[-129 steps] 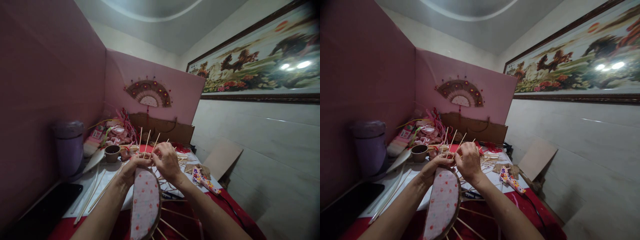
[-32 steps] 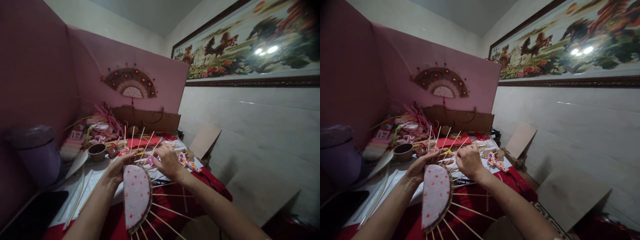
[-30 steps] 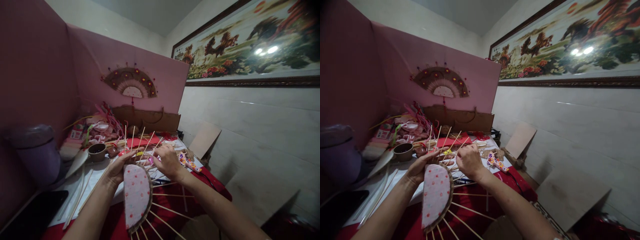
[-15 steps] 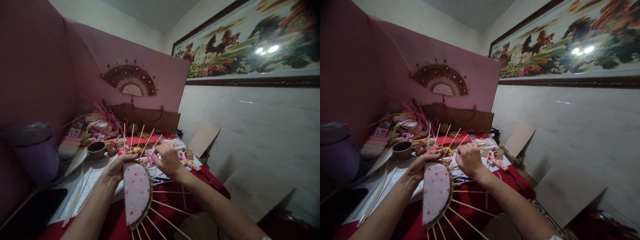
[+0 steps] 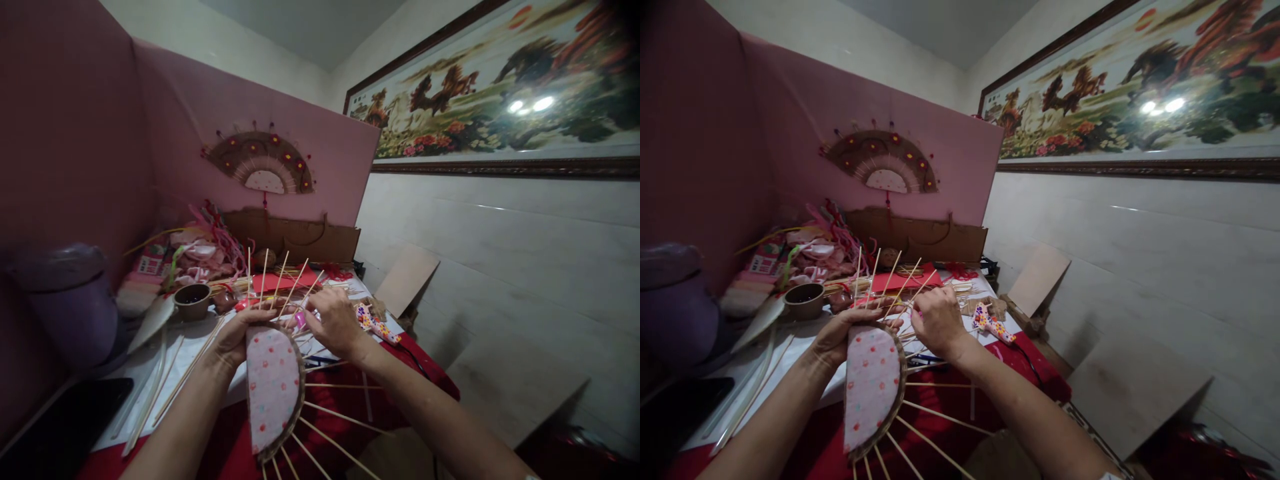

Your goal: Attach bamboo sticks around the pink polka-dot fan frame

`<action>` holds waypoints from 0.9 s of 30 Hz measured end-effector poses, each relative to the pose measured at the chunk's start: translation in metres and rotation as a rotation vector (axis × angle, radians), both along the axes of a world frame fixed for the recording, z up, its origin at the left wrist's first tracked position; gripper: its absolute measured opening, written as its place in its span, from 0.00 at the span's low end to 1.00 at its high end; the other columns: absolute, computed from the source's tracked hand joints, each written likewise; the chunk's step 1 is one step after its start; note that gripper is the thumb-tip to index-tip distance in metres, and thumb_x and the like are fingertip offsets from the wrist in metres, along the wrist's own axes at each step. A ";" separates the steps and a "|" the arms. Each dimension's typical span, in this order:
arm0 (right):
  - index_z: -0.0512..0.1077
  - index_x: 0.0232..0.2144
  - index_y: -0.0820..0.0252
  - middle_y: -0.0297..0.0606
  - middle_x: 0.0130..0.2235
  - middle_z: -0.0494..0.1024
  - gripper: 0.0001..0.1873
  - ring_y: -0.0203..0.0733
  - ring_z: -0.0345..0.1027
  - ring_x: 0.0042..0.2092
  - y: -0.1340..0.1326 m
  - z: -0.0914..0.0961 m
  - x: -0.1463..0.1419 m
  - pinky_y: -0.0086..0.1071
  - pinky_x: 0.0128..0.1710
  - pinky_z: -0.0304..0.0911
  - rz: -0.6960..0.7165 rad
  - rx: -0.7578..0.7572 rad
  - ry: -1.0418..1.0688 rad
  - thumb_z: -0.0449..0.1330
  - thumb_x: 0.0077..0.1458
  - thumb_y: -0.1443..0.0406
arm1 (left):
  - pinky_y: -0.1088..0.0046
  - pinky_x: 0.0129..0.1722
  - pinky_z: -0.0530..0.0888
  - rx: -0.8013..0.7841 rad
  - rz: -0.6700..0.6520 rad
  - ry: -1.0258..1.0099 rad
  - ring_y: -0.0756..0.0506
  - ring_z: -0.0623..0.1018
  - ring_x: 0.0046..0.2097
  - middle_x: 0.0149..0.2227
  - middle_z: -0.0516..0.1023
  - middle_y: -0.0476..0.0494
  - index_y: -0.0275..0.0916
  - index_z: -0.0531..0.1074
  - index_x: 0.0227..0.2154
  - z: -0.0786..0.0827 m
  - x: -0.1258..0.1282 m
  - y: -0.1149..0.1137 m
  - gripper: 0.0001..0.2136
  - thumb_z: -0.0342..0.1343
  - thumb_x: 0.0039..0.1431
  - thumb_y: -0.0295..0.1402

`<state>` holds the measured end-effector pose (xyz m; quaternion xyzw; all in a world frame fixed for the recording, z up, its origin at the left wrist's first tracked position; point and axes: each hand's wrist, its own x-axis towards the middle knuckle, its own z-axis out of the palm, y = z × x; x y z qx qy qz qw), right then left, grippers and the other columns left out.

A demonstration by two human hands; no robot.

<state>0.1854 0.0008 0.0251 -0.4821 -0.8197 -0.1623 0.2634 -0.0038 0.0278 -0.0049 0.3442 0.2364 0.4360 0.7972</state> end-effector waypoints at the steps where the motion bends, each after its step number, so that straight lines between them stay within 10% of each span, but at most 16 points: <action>1: 0.67 0.24 0.60 0.36 0.28 0.73 0.05 0.39 0.62 0.36 0.000 0.001 0.000 0.34 0.41 0.48 0.001 0.000 -0.004 0.54 0.51 0.66 | 0.69 0.29 0.75 -0.001 -0.001 0.002 0.40 0.80 0.33 0.34 0.79 0.37 0.31 0.68 0.44 0.001 0.000 0.000 0.19 0.55 0.46 0.19; 27: 0.70 0.27 0.61 0.38 0.33 0.74 0.05 0.42 0.61 0.39 0.008 -0.001 -0.003 0.37 0.42 0.49 -0.015 0.063 0.071 0.56 0.53 0.66 | 0.69 0.27 0.76 -0.093 0.025 0.057 0.42 0.79 0.26 0.25 0.78 0.39 0.30 0.71 0.37 0.001 0.000 -0.001 0.12 0.54 0.47 0.19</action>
